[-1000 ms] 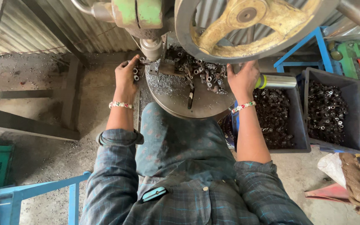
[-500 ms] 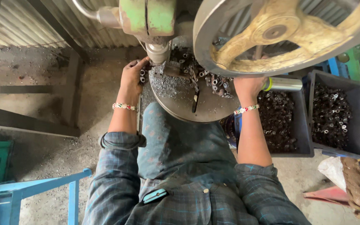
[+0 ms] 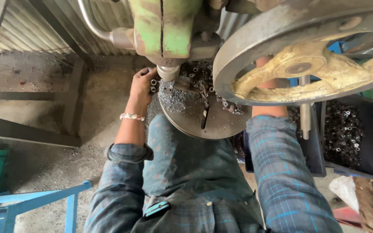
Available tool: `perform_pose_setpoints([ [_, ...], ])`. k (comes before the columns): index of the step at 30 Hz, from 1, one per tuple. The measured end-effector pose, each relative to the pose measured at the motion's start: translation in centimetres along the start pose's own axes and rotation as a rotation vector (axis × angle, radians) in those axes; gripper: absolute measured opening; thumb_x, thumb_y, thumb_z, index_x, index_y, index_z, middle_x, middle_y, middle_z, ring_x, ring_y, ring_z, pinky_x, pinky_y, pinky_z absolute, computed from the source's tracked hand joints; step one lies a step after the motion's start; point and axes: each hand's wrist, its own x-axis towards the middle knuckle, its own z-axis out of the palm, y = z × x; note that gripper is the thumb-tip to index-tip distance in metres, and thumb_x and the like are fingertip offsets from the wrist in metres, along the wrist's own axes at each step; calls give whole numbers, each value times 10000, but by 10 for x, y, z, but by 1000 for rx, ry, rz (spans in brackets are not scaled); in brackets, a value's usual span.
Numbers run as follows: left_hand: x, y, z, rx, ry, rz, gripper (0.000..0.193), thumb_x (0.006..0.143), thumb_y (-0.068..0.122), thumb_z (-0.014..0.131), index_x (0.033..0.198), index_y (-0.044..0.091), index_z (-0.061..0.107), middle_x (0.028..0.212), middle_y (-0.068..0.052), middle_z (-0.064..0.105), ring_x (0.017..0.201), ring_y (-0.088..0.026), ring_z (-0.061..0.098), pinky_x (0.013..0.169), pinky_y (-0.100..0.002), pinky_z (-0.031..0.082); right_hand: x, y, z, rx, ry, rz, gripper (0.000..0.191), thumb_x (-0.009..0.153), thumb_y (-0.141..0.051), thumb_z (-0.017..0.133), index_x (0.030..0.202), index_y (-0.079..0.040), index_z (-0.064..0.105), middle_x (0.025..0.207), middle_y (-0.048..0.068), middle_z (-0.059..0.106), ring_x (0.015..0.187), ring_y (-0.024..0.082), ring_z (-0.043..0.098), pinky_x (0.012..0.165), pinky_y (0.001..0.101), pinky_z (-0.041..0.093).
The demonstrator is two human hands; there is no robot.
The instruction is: The person sits at a bench-top drilling and tapping machine, picks small cylindrical metal parts one at a time from a round table, positions each under the machine spindle, and pulls the lever to tap threads into it. Finished parts are dropped into collection bins beside the machine.
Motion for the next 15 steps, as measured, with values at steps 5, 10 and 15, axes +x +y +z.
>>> perform_pose_setpoints([
  [5,-8,12,5,19,6,8,139,904,115,766,807,63,681,722,-35,681,567,-107,602,484,-248,449,-18,3,-10,-66,-178,8,1005,858,-376,877,1478,149,285,1307,370,550,1126,443,635,941,485,516],
  [10,-24,-3,-2,-49,186,180,201,893,114,811,770,63,660,702,-29,648,568,-123,571,484,-270,434,-108,11,-39,-261,-55,-38,1018,858,-369,880,1467,197,293,1300,407,554,1097,445,656,917,473,539],
  [15,-18,-39,4,-239,331,441,229,905,94,820,796,25,631,742,-33,641,625,-122,580,540,-287,475,-146,13,-89,-206,-232,116,772,910,-327,878,1342,113,413,893,192,686,781,391,689,718,477,540],
])
